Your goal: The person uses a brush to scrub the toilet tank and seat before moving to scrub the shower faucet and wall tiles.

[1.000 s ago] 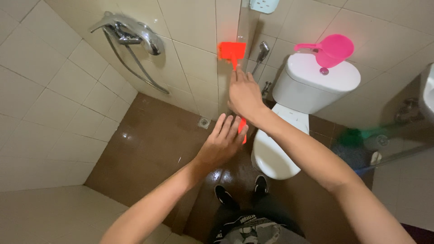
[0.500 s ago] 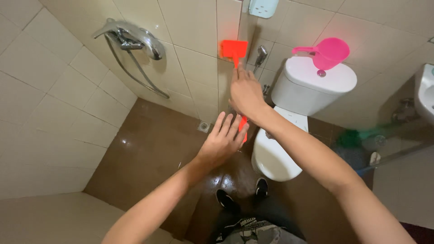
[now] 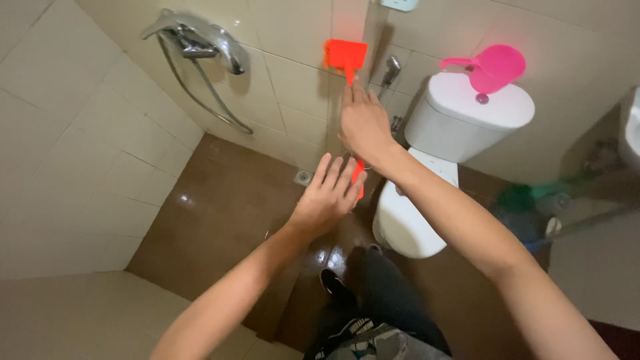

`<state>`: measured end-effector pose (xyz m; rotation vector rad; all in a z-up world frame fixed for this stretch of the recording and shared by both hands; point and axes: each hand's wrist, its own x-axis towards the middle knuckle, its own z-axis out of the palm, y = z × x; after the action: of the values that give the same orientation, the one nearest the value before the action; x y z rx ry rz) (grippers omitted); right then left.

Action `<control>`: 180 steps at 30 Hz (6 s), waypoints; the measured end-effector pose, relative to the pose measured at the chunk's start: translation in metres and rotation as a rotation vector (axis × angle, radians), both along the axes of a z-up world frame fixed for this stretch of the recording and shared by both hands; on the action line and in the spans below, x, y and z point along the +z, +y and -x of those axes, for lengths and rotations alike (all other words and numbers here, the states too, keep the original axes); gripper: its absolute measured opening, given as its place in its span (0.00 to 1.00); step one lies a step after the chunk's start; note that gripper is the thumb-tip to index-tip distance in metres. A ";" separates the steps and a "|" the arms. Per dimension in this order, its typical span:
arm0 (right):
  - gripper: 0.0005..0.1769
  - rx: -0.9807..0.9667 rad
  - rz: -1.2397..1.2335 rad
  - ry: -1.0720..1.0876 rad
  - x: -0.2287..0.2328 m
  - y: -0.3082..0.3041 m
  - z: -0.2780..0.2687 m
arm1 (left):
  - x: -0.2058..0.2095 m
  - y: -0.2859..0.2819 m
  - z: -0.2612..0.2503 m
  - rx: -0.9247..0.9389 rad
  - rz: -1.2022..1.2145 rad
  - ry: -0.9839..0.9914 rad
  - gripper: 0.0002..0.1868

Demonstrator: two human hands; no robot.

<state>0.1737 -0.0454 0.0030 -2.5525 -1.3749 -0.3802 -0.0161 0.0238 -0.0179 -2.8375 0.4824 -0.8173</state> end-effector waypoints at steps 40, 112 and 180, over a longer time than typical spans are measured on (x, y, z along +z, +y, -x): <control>0.35 -0.071 0.063 0.097 -0.067 0.065 -0.003 | -0.054 0.081 0.000 -0.111 0.179 0.023 0.34; 0.37 -0.349 -0.194 0.507 0.018 0.334 0.070 | -0.009 0.387 0.028 -0.393 0.270 -0.045 0.26; 0.38 -0.648 -0.458 0.534 -0.041 0.400 0.141 | -0.079 0.463 0.068 -0.541 0.486 0.034 0.21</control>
<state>0.0331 0.3543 -0.0379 -2.3774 -0.2256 -0.0739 -0.0838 0.4868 -0.0964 -3.1982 1.2487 -1.0989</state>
